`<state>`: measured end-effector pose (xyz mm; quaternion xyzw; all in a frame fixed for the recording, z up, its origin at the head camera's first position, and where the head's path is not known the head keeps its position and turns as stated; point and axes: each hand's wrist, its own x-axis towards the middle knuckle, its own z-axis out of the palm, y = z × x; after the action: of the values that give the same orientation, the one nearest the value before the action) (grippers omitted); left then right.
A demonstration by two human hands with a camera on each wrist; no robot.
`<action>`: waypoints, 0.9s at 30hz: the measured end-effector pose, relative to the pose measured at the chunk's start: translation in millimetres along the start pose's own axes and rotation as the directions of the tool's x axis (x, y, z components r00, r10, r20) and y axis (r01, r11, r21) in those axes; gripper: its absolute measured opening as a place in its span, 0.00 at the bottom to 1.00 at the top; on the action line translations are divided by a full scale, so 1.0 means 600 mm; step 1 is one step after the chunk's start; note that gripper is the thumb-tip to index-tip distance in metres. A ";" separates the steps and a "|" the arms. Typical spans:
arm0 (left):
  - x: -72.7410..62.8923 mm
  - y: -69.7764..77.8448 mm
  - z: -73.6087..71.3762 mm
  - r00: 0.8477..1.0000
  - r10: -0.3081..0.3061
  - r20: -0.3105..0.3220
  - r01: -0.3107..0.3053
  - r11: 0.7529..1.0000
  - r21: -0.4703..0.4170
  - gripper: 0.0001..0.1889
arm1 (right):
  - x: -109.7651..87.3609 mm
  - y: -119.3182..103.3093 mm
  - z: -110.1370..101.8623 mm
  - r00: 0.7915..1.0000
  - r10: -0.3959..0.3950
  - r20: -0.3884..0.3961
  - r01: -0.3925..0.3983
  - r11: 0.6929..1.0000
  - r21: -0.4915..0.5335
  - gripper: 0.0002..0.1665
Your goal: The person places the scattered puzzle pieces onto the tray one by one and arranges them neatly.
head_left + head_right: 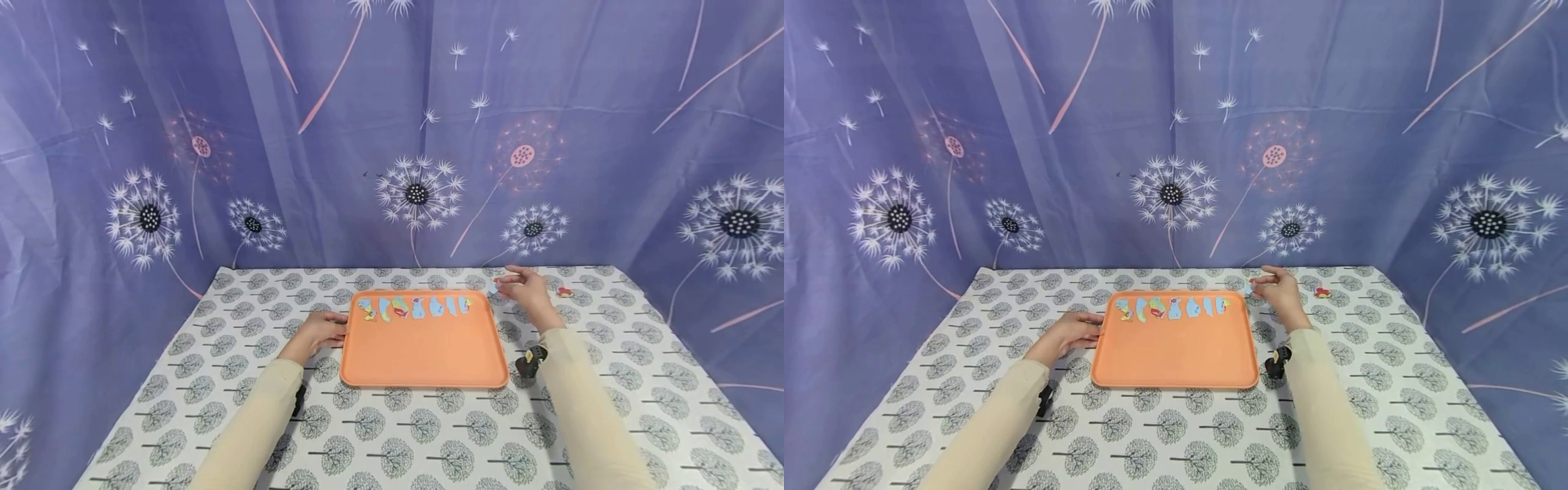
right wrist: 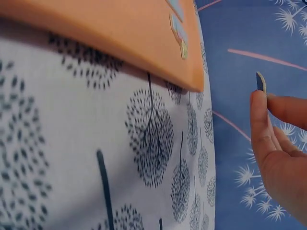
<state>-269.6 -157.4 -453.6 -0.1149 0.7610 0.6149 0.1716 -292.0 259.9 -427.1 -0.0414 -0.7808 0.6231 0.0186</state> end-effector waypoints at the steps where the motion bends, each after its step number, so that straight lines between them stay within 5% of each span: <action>1: 0.000 0.000 0.000 1.000 0.000 0.000 0.000 1.000 -0.002 0.21 | 0.000 0.001 0.002 1.000 0.002 0.002 -0.002 1.000 -0.015 0.35; 15: 0.001 -0.002 0.001 1.000 0.003 -0.004 -0.003 1.000 0.006 0.20 | -0.007 0.004 0.027 0.998 -0.021 0.063 0.021 1.000 -0.003 0.34; 27: 0.000 -0.002 0.001 1.000 -0.004 -0.002 0.004 1.000 0.009 0.20 | -0.005 -0.007 0.085 0.998 -0.006 0.059 -0.002 0.991 0.134 0.32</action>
<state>-269.0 -157.0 -454.5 -0.1165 0.7636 0.6112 0.1727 -293.0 209.4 -434.3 -0.0208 -0.7375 0.6751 -0.0013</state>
